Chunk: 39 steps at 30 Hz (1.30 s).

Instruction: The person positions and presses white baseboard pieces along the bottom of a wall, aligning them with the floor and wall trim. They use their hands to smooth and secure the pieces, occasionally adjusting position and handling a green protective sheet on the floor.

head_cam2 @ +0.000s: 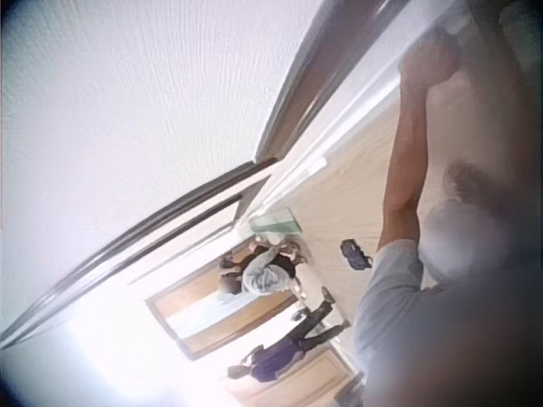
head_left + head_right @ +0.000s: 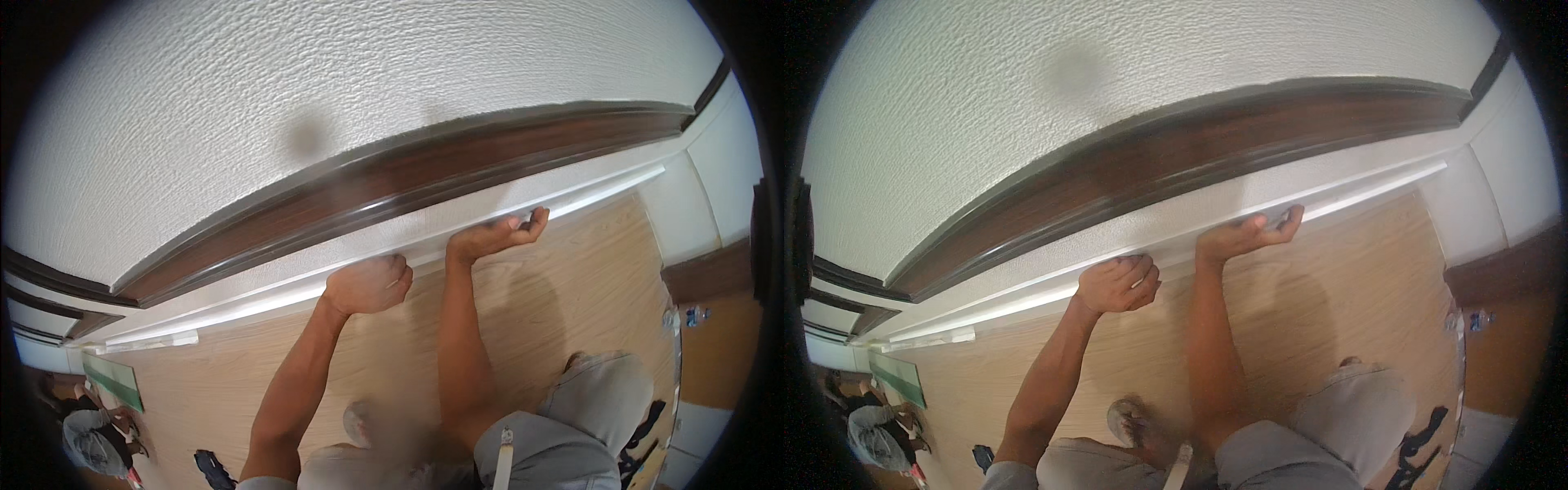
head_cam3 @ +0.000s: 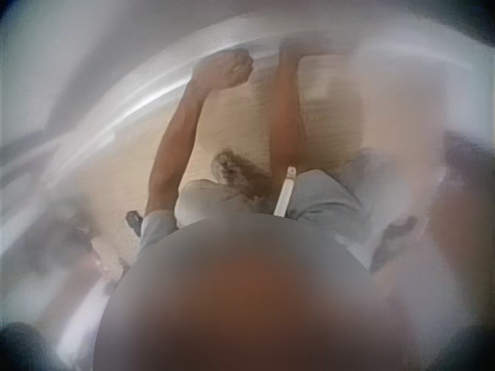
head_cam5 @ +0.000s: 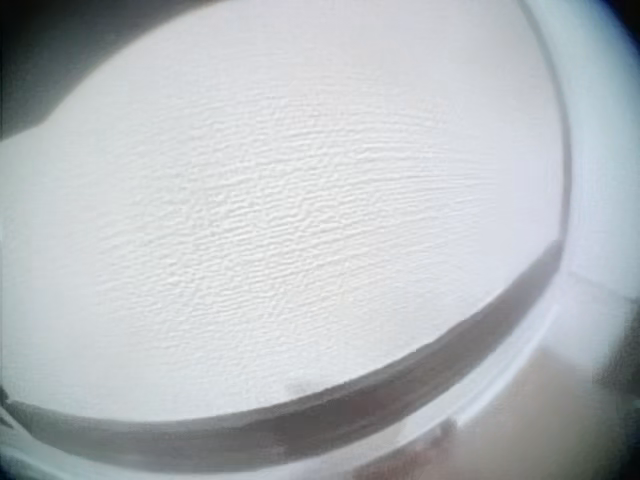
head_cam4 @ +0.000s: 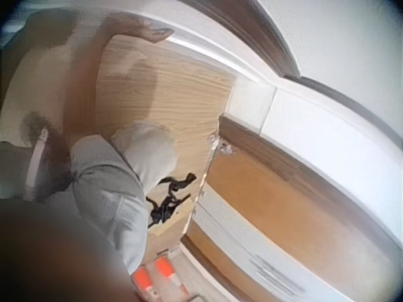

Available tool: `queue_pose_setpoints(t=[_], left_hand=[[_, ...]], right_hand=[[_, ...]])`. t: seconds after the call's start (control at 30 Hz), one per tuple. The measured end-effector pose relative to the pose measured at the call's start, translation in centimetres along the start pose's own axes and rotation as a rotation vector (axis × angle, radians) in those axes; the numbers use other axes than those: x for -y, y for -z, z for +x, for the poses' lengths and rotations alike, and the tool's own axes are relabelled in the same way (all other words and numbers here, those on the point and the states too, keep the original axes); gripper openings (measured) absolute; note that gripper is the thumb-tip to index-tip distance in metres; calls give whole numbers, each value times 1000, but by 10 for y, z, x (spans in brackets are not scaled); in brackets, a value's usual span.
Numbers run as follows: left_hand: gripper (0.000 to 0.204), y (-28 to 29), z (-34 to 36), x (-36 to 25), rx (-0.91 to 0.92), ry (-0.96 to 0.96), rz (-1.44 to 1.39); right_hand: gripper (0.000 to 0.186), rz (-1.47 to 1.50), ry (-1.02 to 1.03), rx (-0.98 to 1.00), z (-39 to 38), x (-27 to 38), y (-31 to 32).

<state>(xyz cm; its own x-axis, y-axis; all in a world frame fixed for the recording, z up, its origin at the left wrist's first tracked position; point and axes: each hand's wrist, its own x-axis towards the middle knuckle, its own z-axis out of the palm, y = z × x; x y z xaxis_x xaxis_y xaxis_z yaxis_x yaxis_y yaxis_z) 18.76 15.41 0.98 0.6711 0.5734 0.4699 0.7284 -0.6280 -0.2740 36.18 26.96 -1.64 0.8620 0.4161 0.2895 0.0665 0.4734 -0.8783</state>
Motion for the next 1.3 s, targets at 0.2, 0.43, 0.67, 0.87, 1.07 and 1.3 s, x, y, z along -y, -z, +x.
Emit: queue_pose_setpoints(t=[0.2,0.43,0.67,0.87,1.07,1.3], left_hand=[[23,6,-4,-8,31,-19,38],[28,-1,-5,-3,-3,-24,-79],[29,6,-2,-21,-121,81,-175],[31,26,-40,-86,-221,419,-347],[16,6,-39,-69,-85,-278,-506],[30,-32,35,-3,62,-465,-454]], right_hand=[[71,-101,33,52,3,12,7],[67,28,131,51,10,6,8],[57,-89,164,45,11,-3,1],[52,-135,-14,105,13,20,3],[52,-111,-42,97,12,9,4],[53,14,-26,185,42,10,61]])
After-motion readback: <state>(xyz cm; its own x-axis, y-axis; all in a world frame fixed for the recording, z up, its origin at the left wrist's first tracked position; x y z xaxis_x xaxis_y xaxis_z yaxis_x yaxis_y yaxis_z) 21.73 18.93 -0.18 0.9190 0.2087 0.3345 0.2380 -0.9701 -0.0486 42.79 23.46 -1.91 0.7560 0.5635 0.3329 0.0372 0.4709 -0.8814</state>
